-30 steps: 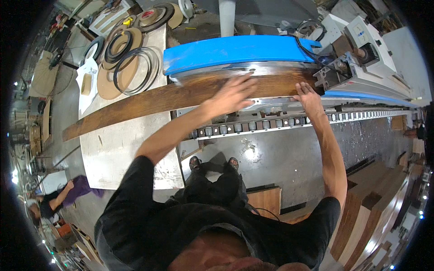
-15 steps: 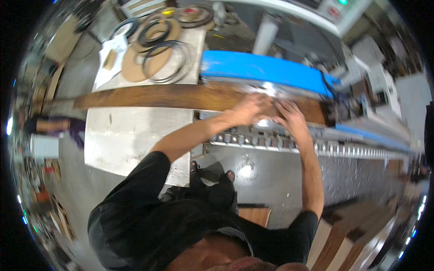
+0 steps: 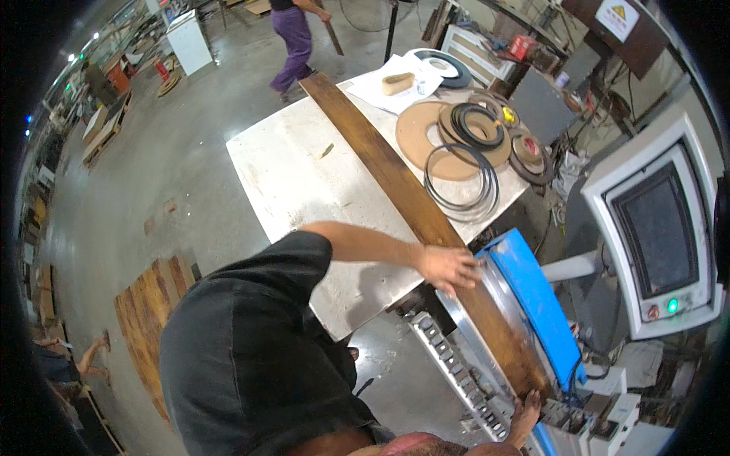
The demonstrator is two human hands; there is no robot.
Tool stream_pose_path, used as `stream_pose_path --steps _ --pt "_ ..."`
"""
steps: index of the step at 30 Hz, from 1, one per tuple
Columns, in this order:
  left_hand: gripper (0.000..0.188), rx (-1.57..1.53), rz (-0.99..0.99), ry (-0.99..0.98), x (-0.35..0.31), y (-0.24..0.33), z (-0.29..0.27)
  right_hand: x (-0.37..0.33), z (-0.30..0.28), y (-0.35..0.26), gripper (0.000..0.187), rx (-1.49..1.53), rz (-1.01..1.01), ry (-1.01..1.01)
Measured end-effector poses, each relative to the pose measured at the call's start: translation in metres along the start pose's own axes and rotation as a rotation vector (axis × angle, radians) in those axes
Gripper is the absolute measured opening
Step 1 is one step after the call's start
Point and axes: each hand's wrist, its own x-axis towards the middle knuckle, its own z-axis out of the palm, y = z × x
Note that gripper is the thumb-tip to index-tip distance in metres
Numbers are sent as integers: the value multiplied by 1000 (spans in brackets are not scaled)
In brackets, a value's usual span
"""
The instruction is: The person feeds wooden planks through a planer machine to smooth their surfaces. They then move to a large circular machine, where they use a utility knife to cut a yellow strap and remove a black rubber band from a rotating disc.
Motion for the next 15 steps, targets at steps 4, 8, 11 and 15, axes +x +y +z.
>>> stream_pose_path --steps 4,8,11,15 --pt "60 -11 -29 43 28 28 17 20 -28 -95 66 134 -139 26" --pt "59 -170 -59 -47 65 48 28 60 -16 -182 67 239 -268 119" --pt "55 -248 -42 14 86 62 35 78 -3 -178 68 187 -350 170" --pt "57 -243 3 -65 93 58 45 69 6 -128 70 81 -414 219"
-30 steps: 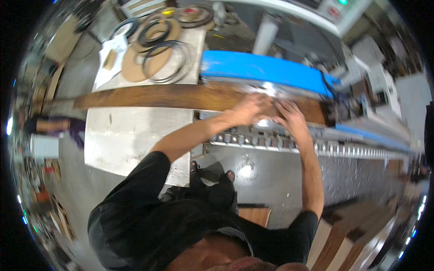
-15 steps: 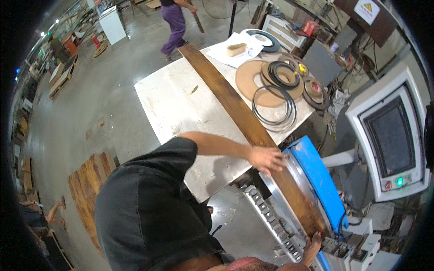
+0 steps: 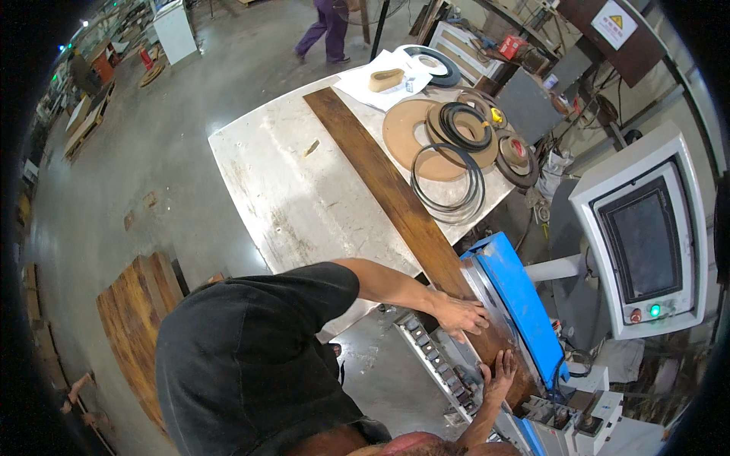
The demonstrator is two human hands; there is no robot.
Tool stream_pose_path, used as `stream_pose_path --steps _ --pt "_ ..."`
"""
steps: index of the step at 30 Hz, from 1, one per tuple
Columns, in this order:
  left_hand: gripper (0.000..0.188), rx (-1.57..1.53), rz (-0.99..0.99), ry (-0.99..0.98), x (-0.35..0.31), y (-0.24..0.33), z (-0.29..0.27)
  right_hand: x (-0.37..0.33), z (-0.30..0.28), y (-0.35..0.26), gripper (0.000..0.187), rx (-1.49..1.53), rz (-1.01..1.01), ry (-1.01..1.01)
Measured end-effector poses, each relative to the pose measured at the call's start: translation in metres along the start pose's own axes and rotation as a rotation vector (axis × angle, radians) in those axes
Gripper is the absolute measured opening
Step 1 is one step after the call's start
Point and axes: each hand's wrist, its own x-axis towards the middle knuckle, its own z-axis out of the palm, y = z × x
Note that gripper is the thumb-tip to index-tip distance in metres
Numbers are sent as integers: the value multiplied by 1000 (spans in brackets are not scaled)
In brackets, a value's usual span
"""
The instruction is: The person feeds wooden planks through a planer machine to smooth their surfaces. They then move to a large circular machine, where they use a utility knife to cut a yellow strap and remove a black rubber band from a rotating disc.
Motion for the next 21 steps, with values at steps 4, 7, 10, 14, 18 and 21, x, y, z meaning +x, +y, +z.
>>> stream_pose_path --steps 4,7,10,14,18,21 --pt "60 0 3 -32 -52 -7 -49 -51 -5 32 71 1 125 4" --pt "59 120 26 82 -118 -44 -59 -53 -17 45 68 -35 102 -8" --pt "54 155 76 103 -109 -54 -58 -81 -27 63 71 -37 307 -102" --pt "53 150 32 104 -77 -34 -35 -63 -31 23 74 75 396 -116" --pt "54 82 19 104 -43 -19 -13 10 -16 -45 72 162 230 -41" --pt "55 -30 -2 76 -16 -9 -3 22 4 -39 68 100 128 8"
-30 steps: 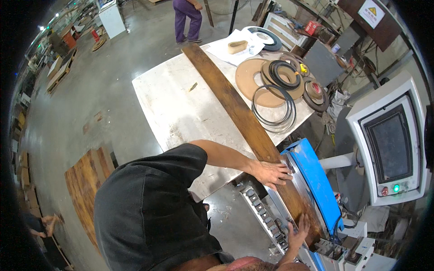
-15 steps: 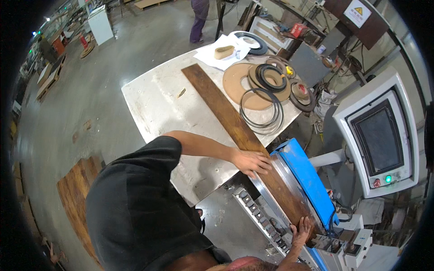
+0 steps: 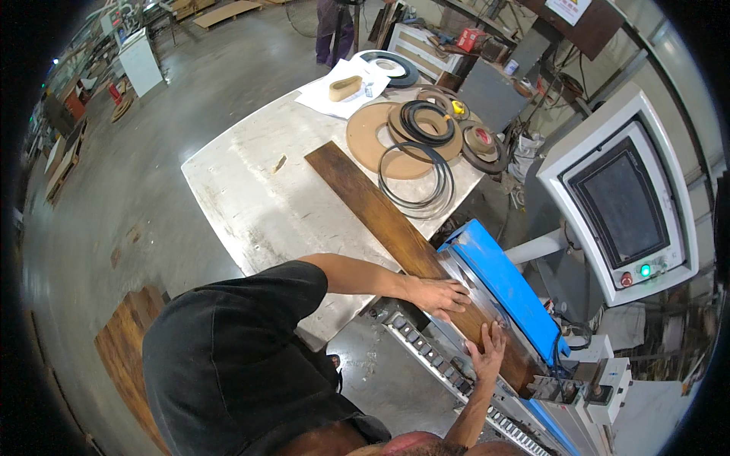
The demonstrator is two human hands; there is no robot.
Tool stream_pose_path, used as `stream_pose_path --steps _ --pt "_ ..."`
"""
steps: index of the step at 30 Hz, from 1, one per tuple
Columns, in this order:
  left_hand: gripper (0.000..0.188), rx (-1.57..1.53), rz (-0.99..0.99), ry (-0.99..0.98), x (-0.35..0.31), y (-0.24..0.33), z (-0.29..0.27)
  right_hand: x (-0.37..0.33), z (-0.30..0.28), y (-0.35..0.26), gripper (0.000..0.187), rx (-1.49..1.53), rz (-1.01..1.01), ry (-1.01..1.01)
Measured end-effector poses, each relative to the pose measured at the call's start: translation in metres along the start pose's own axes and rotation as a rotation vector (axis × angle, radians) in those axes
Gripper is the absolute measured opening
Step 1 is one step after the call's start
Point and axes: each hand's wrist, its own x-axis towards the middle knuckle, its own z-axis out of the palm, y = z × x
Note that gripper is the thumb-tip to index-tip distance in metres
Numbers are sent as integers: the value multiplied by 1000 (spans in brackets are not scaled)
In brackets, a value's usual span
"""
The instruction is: The person feeds wooden planks through a planer machine to smooth their surfaces. They then move to a large circular machine, where they use a utility knife to cut a yellow strap and remove a black rubber band from a rotating disc.
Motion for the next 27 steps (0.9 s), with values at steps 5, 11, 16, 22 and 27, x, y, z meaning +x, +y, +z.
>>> stream_pose_path --steps 5,11,16,22,27 --pt "58 9 14 -103 14 6 7 -34 -13 57 70 -10 -16 -7" --pt "58 156 25 -83 -74 -29 -53 -73 -29 96 70 -69 129 -57" --pt "50 155 -3 -100 -42 -19 -31 -106 -46 120 65 -26 273 -22" --pt "52 36 -47 -101 0 -3 9 -37 -40 19 64 45 110 -51" --pt "53 -39 42 -121 33 5 15 -50 -22 63 71 26 44 -11"
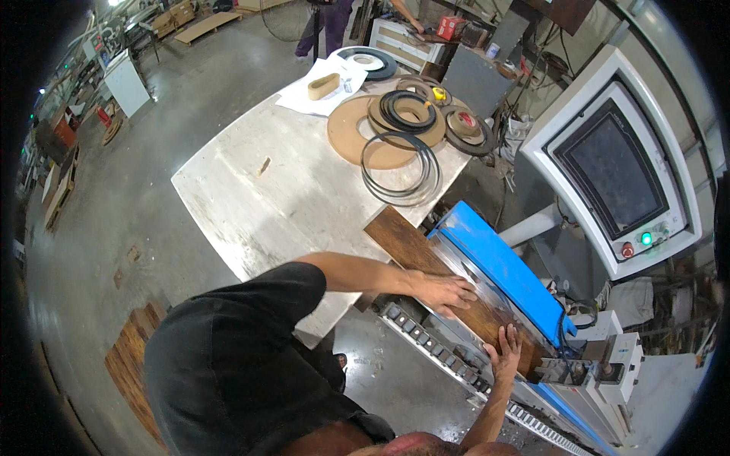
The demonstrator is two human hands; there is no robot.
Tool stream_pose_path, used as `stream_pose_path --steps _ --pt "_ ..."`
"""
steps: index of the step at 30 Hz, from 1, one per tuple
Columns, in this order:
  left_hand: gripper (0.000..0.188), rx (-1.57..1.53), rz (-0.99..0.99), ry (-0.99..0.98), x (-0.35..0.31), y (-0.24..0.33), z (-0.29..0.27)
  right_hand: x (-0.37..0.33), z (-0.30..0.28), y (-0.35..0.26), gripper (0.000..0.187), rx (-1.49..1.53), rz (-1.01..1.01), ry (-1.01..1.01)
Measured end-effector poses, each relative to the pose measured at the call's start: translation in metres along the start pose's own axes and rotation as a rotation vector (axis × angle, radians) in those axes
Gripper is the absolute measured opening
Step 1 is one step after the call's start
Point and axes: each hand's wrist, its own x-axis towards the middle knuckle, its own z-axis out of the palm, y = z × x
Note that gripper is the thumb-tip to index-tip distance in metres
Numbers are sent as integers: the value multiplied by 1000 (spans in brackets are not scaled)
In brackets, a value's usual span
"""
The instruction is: The person feeds wooden planks through a planer machine to smooth their surfaces. They then move to a large circular machine, where they use a utility knife to cut a yellow strap and remove a black rubber band from a rotating disc.
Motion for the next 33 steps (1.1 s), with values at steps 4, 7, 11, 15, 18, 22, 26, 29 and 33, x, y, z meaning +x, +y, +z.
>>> stream_pose_path --steps 4,7,11,15,18,22,26,29,33 --pt "53 -12 90 -17 -58 -19 -57 -21 -9 18 77 -210 39 -20" --pt "63 154 38 3 -120 -43 -69 -15 -26 33 69 -188 -54 38" --pt "67 138 150 41 -64 -32 -53 -59 -46 42 64 -135 236 138" --pt "67 107 192 6 -9 4 -24 -132 -4 -52 38 -218 386 371" --pt "62 174 181 18 -14 -16 4 -153 41 -171 31 -12 503 414" --pt "47 154 134 55 27 0 41 -236 149 -272 39 105 814 449" --pt "52 193 134 27 61 -3 76 -312 170 -371 42 341 1196 170" --pt "54 252 138 37 89 -11 85 -357 172 -399 42 434 1398 176" --pt "54 248 130 69 128 5 101 -396 189 -426 45 432 1627 278"
